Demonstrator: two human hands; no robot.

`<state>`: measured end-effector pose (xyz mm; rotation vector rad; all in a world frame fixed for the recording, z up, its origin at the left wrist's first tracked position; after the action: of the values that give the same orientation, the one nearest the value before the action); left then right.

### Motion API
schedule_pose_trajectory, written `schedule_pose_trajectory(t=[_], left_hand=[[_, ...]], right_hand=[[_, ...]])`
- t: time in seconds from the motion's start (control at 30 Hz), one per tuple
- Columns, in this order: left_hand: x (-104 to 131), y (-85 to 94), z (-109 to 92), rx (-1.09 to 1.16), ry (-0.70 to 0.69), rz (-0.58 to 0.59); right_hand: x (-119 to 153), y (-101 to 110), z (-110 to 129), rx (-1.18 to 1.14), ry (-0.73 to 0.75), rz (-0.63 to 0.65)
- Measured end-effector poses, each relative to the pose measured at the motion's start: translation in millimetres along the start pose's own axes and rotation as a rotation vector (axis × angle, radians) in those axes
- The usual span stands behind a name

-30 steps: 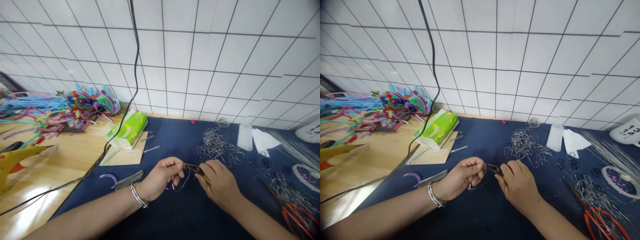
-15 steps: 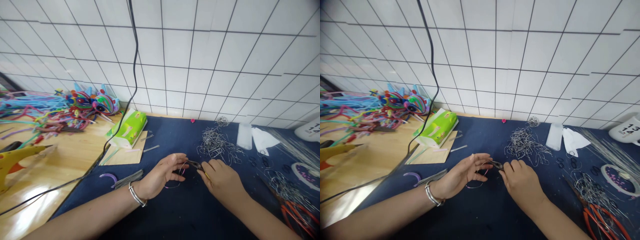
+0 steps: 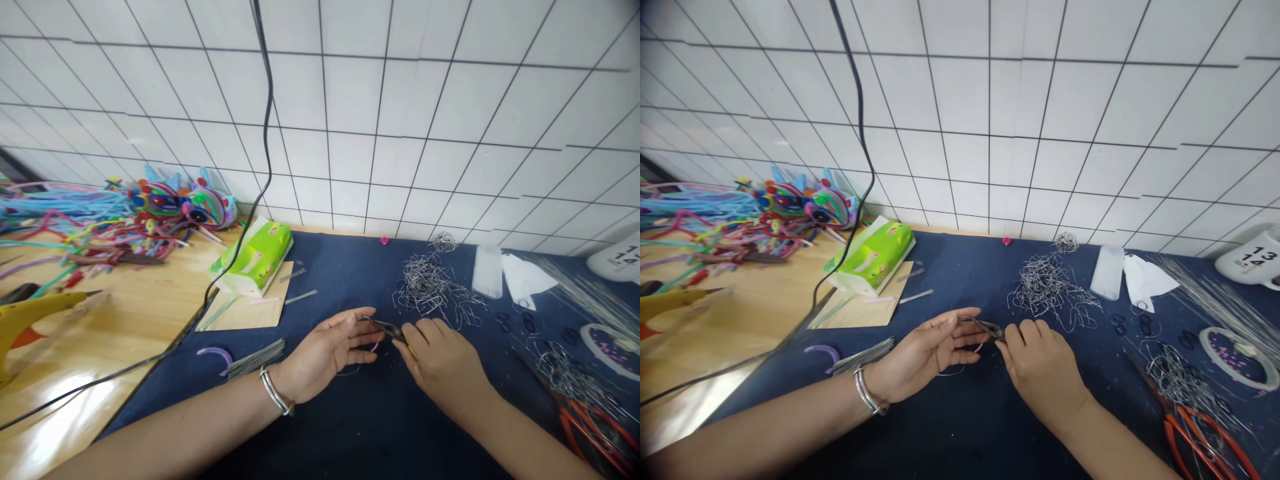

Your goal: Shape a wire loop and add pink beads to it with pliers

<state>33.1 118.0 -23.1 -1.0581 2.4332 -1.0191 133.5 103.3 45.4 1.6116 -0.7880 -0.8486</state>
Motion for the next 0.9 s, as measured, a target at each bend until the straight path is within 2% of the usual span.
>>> schedule_pose_trajectory(t=[0.3,0.9], left_hand=[[-1.5,-2.4,-1.1,0.017,0.0,0.019],[-2.1,2.5,-1.5,-0.006,-0.03,0.004]], right_hand=[[0.2,1.5,-0.5,-0.054,0.016,-0.043],[-1.3,1.7,-3.7,-0.019,-0.029,-0.028]])
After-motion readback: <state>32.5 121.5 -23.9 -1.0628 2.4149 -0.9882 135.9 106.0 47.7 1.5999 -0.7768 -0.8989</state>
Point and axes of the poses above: each hand's wrist, its own x-axis away from the middle knuckle, its own y-axis out of the back of the hand, z = x × y, the point moved 10 cm from there along -x, towards the middle knuckle, and after that the axes turned 14 degrees about z, right-handed, at the moved point
